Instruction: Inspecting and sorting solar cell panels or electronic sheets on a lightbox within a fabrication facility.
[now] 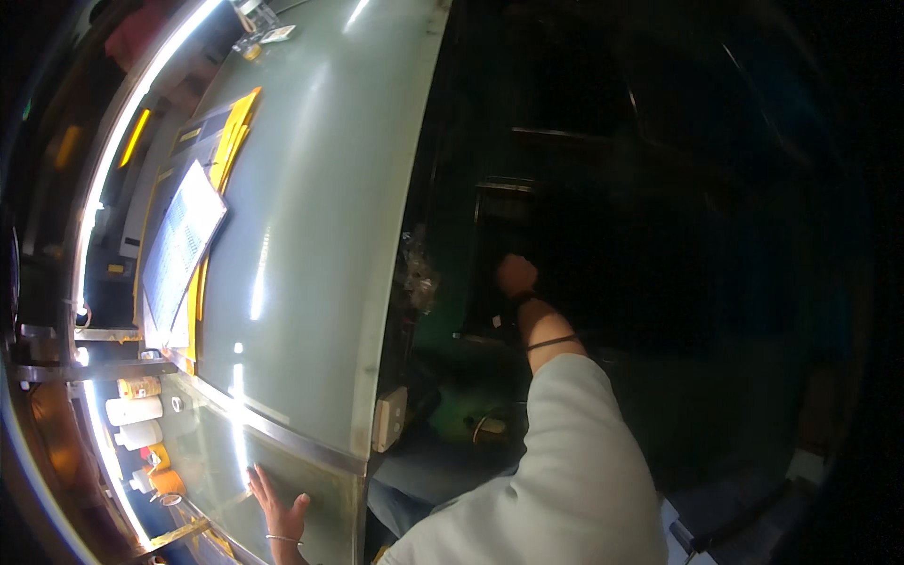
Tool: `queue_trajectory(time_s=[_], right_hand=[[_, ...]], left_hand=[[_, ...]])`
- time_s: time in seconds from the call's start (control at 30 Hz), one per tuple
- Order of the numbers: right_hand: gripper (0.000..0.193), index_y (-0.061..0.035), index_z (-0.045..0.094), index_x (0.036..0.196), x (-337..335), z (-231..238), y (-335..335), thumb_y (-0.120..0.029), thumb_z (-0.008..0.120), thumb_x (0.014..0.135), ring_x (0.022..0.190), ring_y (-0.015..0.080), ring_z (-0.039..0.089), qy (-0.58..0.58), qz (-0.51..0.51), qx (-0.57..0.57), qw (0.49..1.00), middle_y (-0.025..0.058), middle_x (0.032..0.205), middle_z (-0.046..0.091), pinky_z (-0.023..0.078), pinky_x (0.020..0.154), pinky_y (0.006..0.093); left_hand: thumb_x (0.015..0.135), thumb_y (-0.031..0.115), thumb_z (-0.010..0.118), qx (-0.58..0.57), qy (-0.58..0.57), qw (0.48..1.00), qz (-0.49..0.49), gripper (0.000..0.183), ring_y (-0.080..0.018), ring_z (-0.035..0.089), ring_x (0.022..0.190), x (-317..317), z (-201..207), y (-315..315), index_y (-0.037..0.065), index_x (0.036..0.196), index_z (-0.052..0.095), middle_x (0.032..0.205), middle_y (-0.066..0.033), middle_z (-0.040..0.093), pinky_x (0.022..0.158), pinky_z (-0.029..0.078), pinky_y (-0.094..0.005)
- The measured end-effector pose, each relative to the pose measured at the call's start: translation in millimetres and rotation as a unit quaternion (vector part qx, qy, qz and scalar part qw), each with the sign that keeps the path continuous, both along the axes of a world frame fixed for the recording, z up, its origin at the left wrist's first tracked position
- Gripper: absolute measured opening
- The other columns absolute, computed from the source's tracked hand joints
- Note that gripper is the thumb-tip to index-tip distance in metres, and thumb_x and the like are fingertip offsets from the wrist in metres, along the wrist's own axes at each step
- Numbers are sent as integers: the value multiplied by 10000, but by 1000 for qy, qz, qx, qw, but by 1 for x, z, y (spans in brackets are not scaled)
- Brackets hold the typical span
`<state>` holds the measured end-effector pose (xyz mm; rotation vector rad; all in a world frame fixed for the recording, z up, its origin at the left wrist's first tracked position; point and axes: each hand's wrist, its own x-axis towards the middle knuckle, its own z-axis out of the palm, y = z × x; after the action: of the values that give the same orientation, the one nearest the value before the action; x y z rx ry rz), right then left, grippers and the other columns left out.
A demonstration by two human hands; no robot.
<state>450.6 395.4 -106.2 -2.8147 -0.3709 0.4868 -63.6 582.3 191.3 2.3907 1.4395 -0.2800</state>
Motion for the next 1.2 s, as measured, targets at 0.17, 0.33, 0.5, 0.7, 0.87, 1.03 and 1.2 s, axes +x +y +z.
queue_trajectory(time_s=[0.17,0.33,0.5,0.7,0.87,1.03,1.2], right_hand=[[209,-43,641,743,16,71,-45,-225,552,797,764,374,616,-87,4,83,993,195,745,624,501,636,441],[263,-12,546,656,25,189,-133,-208,566,830,530,313,539,-193,20,260,946,171,581,528,395,493,390],[221,-45,595,779,9,333,-205,-222,540,901,598,43,454,-148,-17,543,826,-39,647,508,355,536,227],[266,-15,558,1010,-21,403,-219,-244,559,873,806,135,576,-9,-16,773,635,44,904,592,468,724,255],[285,-87,509,1087,-44,353,-134,-77,602,818,868,137,610,345,-104,689,629,26,980,592,526,674,294],[391,-96,456,1220,-122,283,-55,2,515,846,1097,237,522,506,-4,680,531,70,1180,521,478,891,411],[294,-67,511,1138,-211,256,-13,19,488,859,802,194,628,604,79,572,549,81,984,609,547,636,337]], left_hand=[[553,383,799,27,-8,1000,-2,1147,-467,18,1339,-3,-5,1,108,1435,119,1484,-204,26,1074,134,-534],[568,384,802,38,-34,999,14,1129,-466,27,1339,-4,-3,-3,117,1435,130,1483,-203,42,1065,171,-530],[598,388,792,34,5,999,19,1092,-459,51,1338,3,6,-4,129,1434,139,1471,-230,60,1074,195,-504],[671,454,725,100,-70,993,2,900,-431,187,1320,17,18,-19,66,1370,312,1443,-225,198,1053,246,-473],[874,326,564,-146,-400,903,55,585,-278,339,1289,28,27,-36,-15,1314,383,1403,-186,328,1031,299,-386],[919,369,496,-382,-643,634,196,586,-212,435,1206,40,41,-55,76,1383,291,1335,-98,428,964,378,-356],[867,188,608,-295,-786,450,307,288,-199,595,919,17,47,-63,65,1097,484,1036,-54,589,785,509,-339]])
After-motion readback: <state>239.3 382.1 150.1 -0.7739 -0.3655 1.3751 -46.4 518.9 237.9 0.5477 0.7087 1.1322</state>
